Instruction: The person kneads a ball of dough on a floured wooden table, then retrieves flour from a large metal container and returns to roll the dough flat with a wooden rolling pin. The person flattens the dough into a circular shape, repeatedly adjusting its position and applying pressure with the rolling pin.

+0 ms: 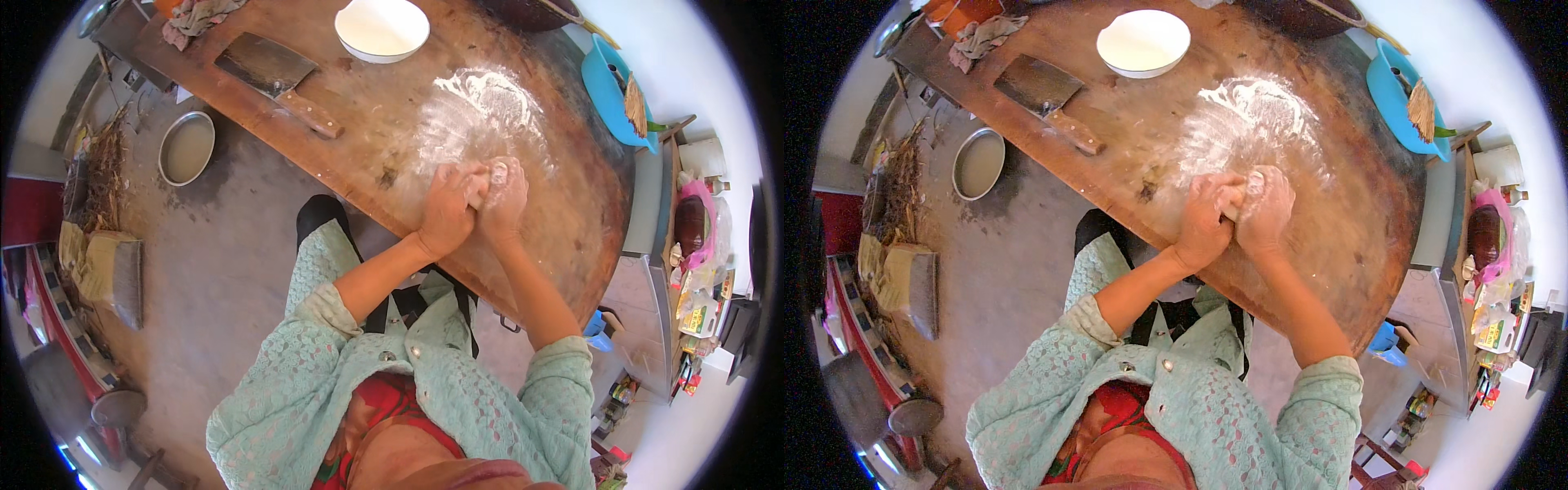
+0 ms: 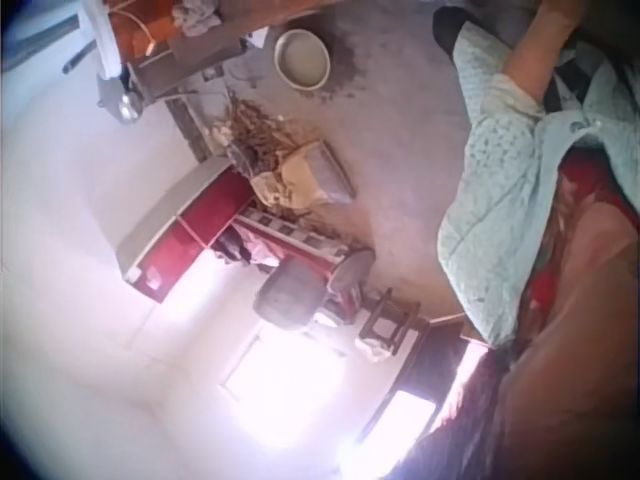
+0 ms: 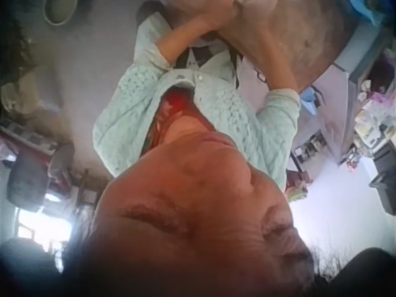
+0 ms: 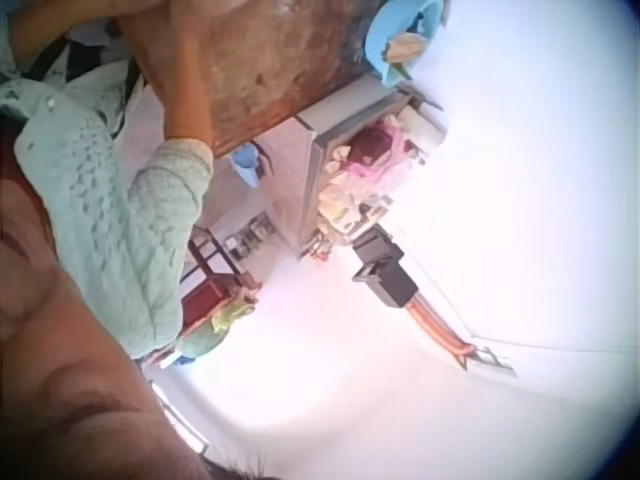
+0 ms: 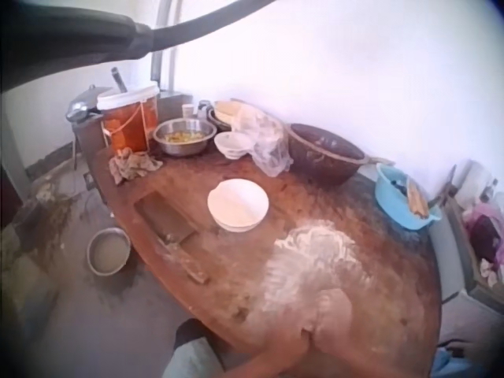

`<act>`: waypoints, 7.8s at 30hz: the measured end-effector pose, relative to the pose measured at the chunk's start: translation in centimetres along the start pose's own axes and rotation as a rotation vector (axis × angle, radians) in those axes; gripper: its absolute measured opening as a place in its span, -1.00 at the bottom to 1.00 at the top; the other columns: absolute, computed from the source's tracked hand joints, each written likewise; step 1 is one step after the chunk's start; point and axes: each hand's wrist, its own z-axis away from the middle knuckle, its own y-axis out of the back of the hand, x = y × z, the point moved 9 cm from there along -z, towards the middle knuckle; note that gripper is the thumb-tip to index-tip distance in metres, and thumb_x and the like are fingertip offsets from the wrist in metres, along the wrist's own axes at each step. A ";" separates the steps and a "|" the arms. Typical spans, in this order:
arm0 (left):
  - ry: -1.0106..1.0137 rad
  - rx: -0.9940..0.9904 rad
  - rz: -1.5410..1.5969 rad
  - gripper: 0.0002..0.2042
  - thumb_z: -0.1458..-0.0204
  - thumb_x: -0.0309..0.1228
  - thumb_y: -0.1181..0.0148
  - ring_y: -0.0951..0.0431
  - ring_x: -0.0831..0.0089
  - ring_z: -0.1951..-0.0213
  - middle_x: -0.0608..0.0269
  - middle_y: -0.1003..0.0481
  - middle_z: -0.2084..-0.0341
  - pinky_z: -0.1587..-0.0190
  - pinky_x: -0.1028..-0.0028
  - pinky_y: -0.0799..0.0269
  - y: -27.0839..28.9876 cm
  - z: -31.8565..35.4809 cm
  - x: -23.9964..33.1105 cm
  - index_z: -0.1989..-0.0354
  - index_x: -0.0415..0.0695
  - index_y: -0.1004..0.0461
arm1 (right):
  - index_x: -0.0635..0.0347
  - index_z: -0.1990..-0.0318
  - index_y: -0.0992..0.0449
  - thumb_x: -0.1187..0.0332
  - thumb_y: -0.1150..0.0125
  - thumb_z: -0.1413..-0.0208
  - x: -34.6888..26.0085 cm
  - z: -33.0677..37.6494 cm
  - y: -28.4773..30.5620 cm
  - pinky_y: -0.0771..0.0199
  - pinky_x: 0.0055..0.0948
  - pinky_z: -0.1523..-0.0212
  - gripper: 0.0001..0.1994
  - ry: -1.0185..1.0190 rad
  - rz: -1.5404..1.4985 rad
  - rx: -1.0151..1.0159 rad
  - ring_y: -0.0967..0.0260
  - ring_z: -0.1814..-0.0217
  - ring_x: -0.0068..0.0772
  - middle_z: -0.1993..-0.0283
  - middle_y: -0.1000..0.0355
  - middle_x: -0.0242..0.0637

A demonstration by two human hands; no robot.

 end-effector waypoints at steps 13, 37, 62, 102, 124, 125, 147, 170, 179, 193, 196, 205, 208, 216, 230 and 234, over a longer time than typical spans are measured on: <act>0.427 0.024 -0.017 -0.27 0.12 -0.22 -0.42 -0.43 0.02 0.05 -0.09 -0.43 0.02 0.08 0.21 -0.40 -0.4 -1.4 -6.0 -0.21 -0.25 -0.22 | 0.26 -0.02 -0.45 0.23 0.01 -0.20 5.7 -11.0 -5.6 -0.37 -0.08 -0.02 -0.66 -0.264 0.244 -0.200 -0.37 -0.06 0.09 0.04 -0.47 0.02; 0.219 -0.003 -0.018 -0.53 0.24 -0.65 -0.23 -0.36 0.03 0.00 0.15 -0.41 0.00 -0.10 0.23 -0.27 0.9 1.1 -2.5 0.04 -0.06 -0.44 | 0.21 0.07 -0.46 0.24 0.10 -0.23 -1.5 -1.8 -2.3 -0.25 -0.13 -0.05 -0.71 0.155 0.213 -0.061 -0.37 -0.01 -0.07 0.08 -0.46 -0.17; 0.053 0.002 0.078 -0.51 0.36 -0.60 -0.42 -0.40 0.11 0.07 0.21 -0.43 0.08 0.05 0.25 -0.37 1.9 0.0 -0.5 0.13 0.00 -0.50 | 0.20 0.21 -0.44 0.05 0.18 -0.36 3.5 -0.2 -1.6 -0.43 -0.32 0.27 -0.60 -0.757 -0.844 -0.156 -0.38 0.38 -0.42 0.30 -0.44 -0.27; -0.024 0.064 -0.092 -0.57 0.34 -0.66 -0.23 -0.40 0.06 0.13 0.08 -0.46 0.08 0.04 0.24 -0.31 1.9 1.3 -1.4 0.16 -0.10 -0.47 | 0.15 0.16 -0.46 0.26 0.12 -0.25 -1.0 0.3 -1.7 -0.20 -0.17 0.00 -0.76 0.107 0.068 0.089 -0.35 0.04 -0.08 0.13 -0.44 -0.15; 0.402 -0.042 0.029 -0.51 0.17 -0.29 -0.44 -0.51 0.13 0.17 0.10 -0.49 0.21 0.21 0.27 -0.43 1.6 -2.2 -5.7 -0.01 -0.05 -0.51 | 0.37 0.11 -0.49 0.13 0.12 -0.32 4.4 -2.8 -4.4 -0.42 -0.29 0.07 -0.59 -0.600 -0.726 -0.027 -0.43 0.14 -0.24 0.19 -0.51 -0.23; 0.343 -0.054 0.081 -0.50 0.20 -0.35 -0.45 -0.50 0.14 0.15 0.14 -0.47 0.18 0.19 0.29 -0.43 1.8 -1.9 -4.5 -0.02 -0.04 -0.51 | 0.36 0.14 -0.49 0.14 0.13 -0.33 3.5 -2.5 -3.4 -0.42 -0.29 0.09 -0.59 -0.609 -0.896 -0.146 -0.42 0.15 -0.29 0.20 -0.51 -0.28; 0.592 -0.094 -0.003 -0.29 0.16 -0.25 -0.43 -0.51 0.17 0.22 0.05 -0.41 0.06 0.13 0.28 -0.42 -0.4 -1.0 -5.6 -0.19 -0.23 -0.27 | 0.18 0.04 -0.53 0.18 0.08 -0.25 4.9 -9.2 -3.9 -0.36 -0.05 0.06 -0.66 -0.092 0.342 -0.001 -0.42 0.08 0.09 0.16 -0.50 -0.01; 0.211 -0.093 0.019 -0.54 0.34 -0.63 -0.24 -0.38 0.11 0.05 0.25 -0.40 0.12 0.07 0.25 -0.38 -1.0 -0.1 -2.1 0.16 0.10 -0.54 | 0.16 0.09 -0.49 0.20 0.22 -0.28 0.7 -0.6 -0.1 -0.22 -0.18 -0.06 -0.66 0.128 0.107 0.075 -0.40 0.06 -0.09 0.12 -0.50 -0.19; 0.509 -0.056 0.104 -0.37 0.23 -0.41 -0.44 -0.48 0.21 0.19 0.14 -0.40 0.10 0.14 0.33 -0.42 -1.5 -1.8 -5.2 -0.11 -0.14 -0.36 | 0.12 0.01 -0.51 0.18 0.12 -0.27 5.1 -7.8 -2.5 -0.29 -0.08 -0.02 -0.67 -0.036 0.356 0.007 -0.41 0.06 0.01 0.19 -0.50 -0.05; 0.281 -0.097 0.065 -0.43 0.29 -0.42 -0.44 -0.51 0.09 0.18 0.01 -0.46 0.18 0.16 0.29 -0.45 -0.5 -1.2 -0.6 -0.04 -0.06 -0.48 | 0.25 0.24 -0.50 0.12 0.22 -0.36 5.5 -0.4 0.6 -0.38 -0.31 0.15 -0.58 -0.704 -0.796 0.087 -0.36 0.25 -0.26 0.29 -0.41 -0.14; 0.049 -0.101 0.036 -0.46 0.33 -0.51 -0.37 -0.51 0.09 0.18 0.04 -0.45 0.18 0.16 0.29 -0.46 -0.3 1.4 2.7 0.01 -0.03 -0.52 | 0.24 0.30 -0.41 0.13 0.24 -0.36 4.2 2.7 2.7 -0.32 -0.27 0.14 -0.62 -0.403 -0.548 0.006 -0.32 0.21 -0.20 0.28 -0.36 -0.17; -0.025 -0.162 0.049 -0.53 0.31 -0.59 -0.26 -0.50 0.09 0.24 0.11 -0.46 0.24 0.22 0.29 -0.45 -2.5 0.7 1.6 0.07 -0.06 -0.52 | 0.14 0.21 -0.41 0.21 0.21 -0.29 2.6 3.4 3.5 -0.19 -0.16 0.03 -0.73 -0.010 0.105 0.103 -0.29 0.03 -0.10 0.18 -0.37 -0.15; 0.124 -0.280 0.054 -0.55 0.26 -0.55 -0.28 -0.50 0.09 0.24 0.13 -0.45 0.25 0.24 0.28 -0.43 -4.1 -1.3 -0.6 0.06 -0.09 -0.51 | 0.14 0.14 -0.43 0.24 0.15 -0.26 4.8 0.3 1.9 -0.18 -0.10 0.00 -0.76 -0.127 0.285 -0.038 -0.29 -0.06 -0.10 0.09 -0.41 -0.17; 0.187 -0.457 -0.278 -0.61 0.11 -0.34 -0.33 -0.51 0.01 0.18 0.06 -0.48 0.18 0.16 0.16 -0.42 -7.8 -6.3 -3.6 0.04 -0.07 -0.52 | 0.20 0.04 -0.51 0.23 0.12 -0.24 9.4 -5.8 0.8 -0.28 0.01 -0.03 -0.67 -0.392 0.149 -0.086 -0.36 -0.02 0.14 0.07 -0.48 0.05; -0.071 -0.250 -0.010 -0.60 0.25 -0.68 -0.12 -0.40 0.02 0.06 0.06 -0.42 0.09 0.02 0.18 -0.36 -2.8 1.1 4.5 0.13 -0.13 -0.45 | 0.11 0.16 -0.51 0.14 0.12 -0.26 2.5 3.5 5.1 -0.33 -0.25 0.06 -0.69 -0.198 0.056 0.005 -0.41 0.09 -0.12 0.19 -0.50 -0.18; -0.053 -0.140 0.000 -0.60 0.26 -0.68 -0.12 -0.41 0.02 0.09 0.05 -0.43 0.13 0.05 0.20 -0.37 -2.5 0.8 2.1 0.13 -0.17 -0.40 | 0.08 0.26 -0.49 0.20 0.03 -0.17 0.5 2.9 4.1 -0.28 -0.23 0.09 -0.79 0.049 0.219 0.144 -0.38 0.13 -0.15 0.21 -0.48 -0.28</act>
